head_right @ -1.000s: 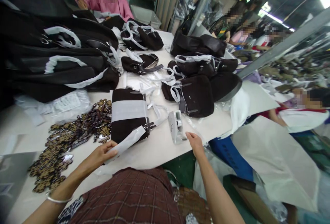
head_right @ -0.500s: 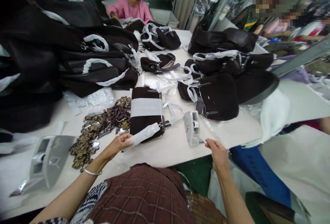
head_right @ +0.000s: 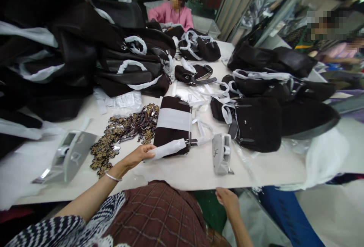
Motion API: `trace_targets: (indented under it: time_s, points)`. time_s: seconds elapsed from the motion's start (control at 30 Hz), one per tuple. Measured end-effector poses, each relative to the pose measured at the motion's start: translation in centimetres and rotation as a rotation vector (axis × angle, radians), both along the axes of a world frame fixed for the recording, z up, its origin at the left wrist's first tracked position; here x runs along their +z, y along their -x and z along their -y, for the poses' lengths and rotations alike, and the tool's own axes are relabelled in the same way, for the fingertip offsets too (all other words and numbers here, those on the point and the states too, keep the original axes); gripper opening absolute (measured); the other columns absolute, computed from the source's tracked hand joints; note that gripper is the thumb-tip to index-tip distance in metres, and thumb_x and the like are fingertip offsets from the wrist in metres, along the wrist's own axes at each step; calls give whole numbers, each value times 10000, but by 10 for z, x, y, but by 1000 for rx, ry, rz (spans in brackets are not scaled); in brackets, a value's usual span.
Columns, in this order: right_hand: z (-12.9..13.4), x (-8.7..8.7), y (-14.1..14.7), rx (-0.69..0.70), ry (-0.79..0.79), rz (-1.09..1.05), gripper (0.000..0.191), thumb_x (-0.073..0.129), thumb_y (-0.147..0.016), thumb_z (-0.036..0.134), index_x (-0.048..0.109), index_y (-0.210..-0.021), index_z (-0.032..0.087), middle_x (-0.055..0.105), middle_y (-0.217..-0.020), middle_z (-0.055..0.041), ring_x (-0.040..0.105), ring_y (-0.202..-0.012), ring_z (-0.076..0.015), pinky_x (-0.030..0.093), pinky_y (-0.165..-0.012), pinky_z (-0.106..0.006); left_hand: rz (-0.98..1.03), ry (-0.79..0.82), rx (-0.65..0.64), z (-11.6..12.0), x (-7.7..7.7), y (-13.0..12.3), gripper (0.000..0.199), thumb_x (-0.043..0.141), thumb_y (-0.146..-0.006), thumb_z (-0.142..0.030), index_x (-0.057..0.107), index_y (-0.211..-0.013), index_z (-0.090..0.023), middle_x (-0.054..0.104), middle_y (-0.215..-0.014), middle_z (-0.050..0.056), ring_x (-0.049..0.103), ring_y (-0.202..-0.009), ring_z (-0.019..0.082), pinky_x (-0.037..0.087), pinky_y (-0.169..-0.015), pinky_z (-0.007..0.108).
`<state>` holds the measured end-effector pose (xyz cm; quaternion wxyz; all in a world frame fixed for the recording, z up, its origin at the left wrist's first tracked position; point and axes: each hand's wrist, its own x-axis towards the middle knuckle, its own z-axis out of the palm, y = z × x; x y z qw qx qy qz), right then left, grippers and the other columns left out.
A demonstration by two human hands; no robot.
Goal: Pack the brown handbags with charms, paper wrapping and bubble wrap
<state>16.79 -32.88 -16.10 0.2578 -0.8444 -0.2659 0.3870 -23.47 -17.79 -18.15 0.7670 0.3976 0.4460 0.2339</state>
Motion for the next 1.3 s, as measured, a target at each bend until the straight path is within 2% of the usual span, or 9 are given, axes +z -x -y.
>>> trace_targets:
  time_s: [0.17, 0.27, 0.37, 0.57, 0.77, 0.9, 1.07, 1.2, 1.3]
  points:
    - [-57, 40, 119, 283, -190, -378, 389, 717, -732, 479, 739, -981, 181, 750, -821, -78, 675, -735, -209, 553, -784, -367, 59, 24, 80, 2, 3, -2, 528, 840, -564, -449, 691, -964, -138, 681, -886, 37, 559, -753, 139, 397, -698, 229]
    - [-94, 57, 184, 323, -291, -544, 464, 736, -745, 431, 647, -1120, 172, 744, -785, -48, 665, -677, -179, 549, -746, -341, 94, 71, 78, 4, 13, -4, 579, 851, -548, -458, 688, -995, -128, 684, -872, 43, 559, -713, 136, 397, -657, 230]
    - [-111, 56, 214, 259, -328, -593, 571, 771, -708, 381, 517, -1178, 180, 731, -710, -11, 659, -619, -159, 541, -690, -304, 142, 73, 68, 5, 23, -6, 578, 845, -566, -452, 690, -1011, -116, 694, -864, 51, 574, -713, 142, 413, -667, 238]
    - [-117, 39, 220, 152, -325, -527, 470, 776, -680, 423, 454, -940, 201, 726, -681, -21, 659, -573, -147, 517, -598, -246, 74, -57, 59, 7, 27, -8, 453, 768, -687, -396, 701, -1031, -108, 708, -917, 59, 587, -776, 159, 414, -705, 243]
    - [-123, 38, 219, 175, -247, -399, 541, 746, -691, 469, 471, -1064, 190, 682, -609, 19, 591, -452, -136, 439, -432, -206, 12, -227, 19, 9, 26, -9, 356, 703, -754, -372, 719, -1017, -132, 712, -957, 44, 588, -859, 182, 410, -769, 254]
    - [-129, 38, 209, 474, -131, -90, 645, 624, -822, 528, 444, -1358, 218, 663, -590, 37, 543, -392, -145, 369, -400, -224, 52, -133, 32, 12, 22, -10, 377, 731, -732, -383, 717, -1016, -134, 712, -909, 38, 578, -788, 160, 402, -718, 241]
    - [-121, 48, 189, 794, -86, 483, 724, 529, -890, 616, 391, -1471, 206, 655, -604, -9, 666, -647, -228, 425, -596, -282, 156, 11, 91, 13, 17, -10, 448, 784, -672, -401, 708, -1021, -131, 713, -899, 45, 580, -750, 144, 408, -702, 235]
    - [-118, 73, 171, 915, -342, 613, 690, 544, -913, 560, 378, -1480, 204, 714, -794, -37, 657, -702, -192, 454, -696, -296, 135, -12, 89, 10, 19, -8, 450, 781, -665, -396, 712, -1018, -125, 712, -904, 42, 577, -757, 144, 395, -691, 229]
    - [-136, 83, 171, 1296, -572, 664, 665, 677, -841, 508, 475, -1415, 242, 646, -1245, -115, 584, -1132, -260, 397, -992, -395, 128, -89, 16, 7, 25, -7, 428, 732, -717, -395, 698, -1048, -125, 710, -929, 41, 582, -780, 155, 403, -707, 239]
